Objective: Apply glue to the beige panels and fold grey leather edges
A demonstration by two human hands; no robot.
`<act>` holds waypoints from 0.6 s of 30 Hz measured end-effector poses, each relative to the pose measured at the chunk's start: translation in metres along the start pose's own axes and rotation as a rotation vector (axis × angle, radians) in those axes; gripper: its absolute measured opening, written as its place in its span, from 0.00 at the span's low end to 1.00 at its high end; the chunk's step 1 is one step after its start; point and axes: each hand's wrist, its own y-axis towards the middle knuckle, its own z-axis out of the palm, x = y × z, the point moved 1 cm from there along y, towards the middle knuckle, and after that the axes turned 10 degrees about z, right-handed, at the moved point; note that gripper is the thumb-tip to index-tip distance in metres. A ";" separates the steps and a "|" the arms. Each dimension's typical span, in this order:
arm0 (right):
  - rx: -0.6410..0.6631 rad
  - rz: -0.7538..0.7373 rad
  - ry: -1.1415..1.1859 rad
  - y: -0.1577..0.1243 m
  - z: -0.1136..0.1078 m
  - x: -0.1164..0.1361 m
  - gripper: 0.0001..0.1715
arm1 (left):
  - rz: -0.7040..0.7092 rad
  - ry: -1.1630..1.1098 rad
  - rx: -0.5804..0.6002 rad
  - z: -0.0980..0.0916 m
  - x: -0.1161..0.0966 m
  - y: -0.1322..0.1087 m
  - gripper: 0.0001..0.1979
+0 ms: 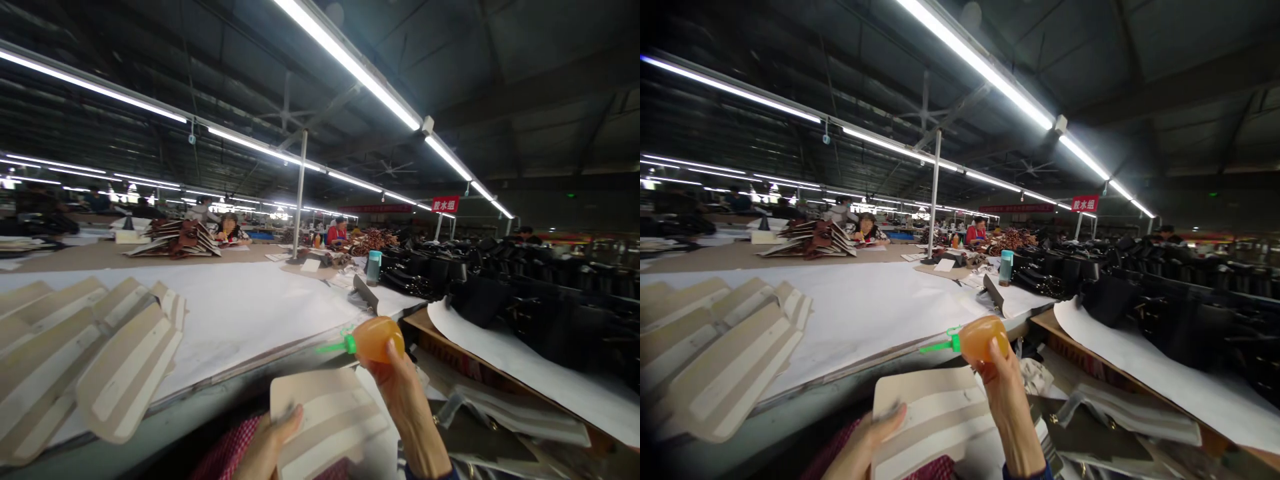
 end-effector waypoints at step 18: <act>-0.008 -0.277 -0.486 -0.071 0.038 0.010 0.46 | 0.100 -0.102 0.156 0.031 -0.006 -0.035 0.30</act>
